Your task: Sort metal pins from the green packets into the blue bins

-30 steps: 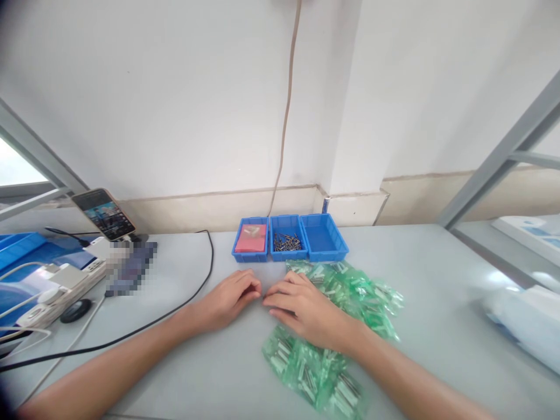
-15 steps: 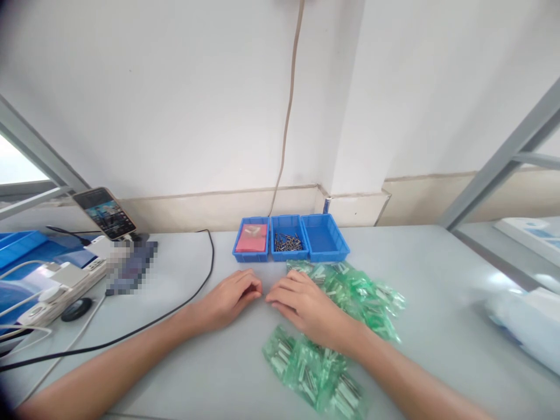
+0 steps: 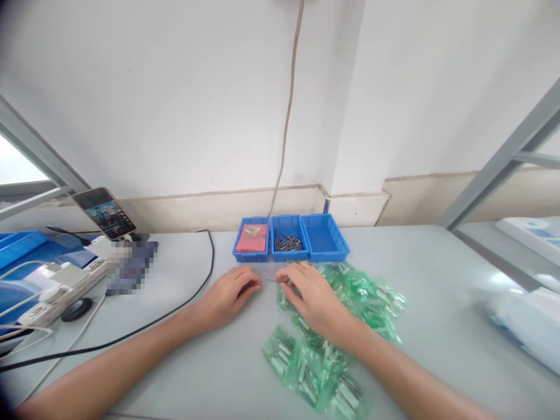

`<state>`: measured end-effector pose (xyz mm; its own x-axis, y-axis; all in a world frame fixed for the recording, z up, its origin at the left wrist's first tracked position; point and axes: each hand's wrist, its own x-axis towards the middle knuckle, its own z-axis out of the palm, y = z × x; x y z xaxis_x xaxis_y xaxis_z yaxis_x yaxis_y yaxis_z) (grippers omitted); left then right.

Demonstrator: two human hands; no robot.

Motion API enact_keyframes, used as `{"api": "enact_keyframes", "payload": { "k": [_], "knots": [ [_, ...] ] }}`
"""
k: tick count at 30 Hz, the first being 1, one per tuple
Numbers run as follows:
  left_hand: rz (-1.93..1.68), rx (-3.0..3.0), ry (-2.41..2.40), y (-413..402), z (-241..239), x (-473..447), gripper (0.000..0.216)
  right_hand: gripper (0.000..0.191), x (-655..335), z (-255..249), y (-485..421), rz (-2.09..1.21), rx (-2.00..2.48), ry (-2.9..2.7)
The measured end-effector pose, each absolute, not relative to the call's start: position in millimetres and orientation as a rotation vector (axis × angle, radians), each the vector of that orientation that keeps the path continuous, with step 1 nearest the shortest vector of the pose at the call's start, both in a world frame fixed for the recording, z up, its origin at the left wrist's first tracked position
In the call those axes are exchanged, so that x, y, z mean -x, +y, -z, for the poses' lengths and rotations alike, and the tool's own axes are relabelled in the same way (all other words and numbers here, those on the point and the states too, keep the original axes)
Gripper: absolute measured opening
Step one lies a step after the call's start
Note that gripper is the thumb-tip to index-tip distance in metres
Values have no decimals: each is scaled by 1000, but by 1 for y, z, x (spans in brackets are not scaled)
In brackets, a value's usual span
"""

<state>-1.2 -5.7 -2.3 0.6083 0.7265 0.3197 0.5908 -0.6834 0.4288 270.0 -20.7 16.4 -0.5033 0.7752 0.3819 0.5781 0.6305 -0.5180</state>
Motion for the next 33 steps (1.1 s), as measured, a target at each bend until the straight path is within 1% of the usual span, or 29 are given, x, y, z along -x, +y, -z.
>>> {"api": "enact_keyframes", "payload": {
  "k": [4,6,17,20,25,33],
  "knots": [
    [-719,-2555,1125,-4,4,1,13,28,-269,-19,-21,-388,1058,-2184],
    [-723,-2544,1144,-4,4,0,12,30,-269,-20,-21,-417,1076,-2141],
    [-673,-2532,1198,-3,3,0,12,14,-268,-23,-24,-601,1280,-1979],
    [-683,-2521,1203,-3,4,0,13,16,-269,-23,-25,-586,1274,-1977],
    [-693,-2505,1207,-2,6,1,13,26,-271,-23,-23,-489,1186,-2035],
    [-689,-2499,1231,-1,6,1,14,19,-269,-23,-23,-510,1229,-1981]
  ]
}}
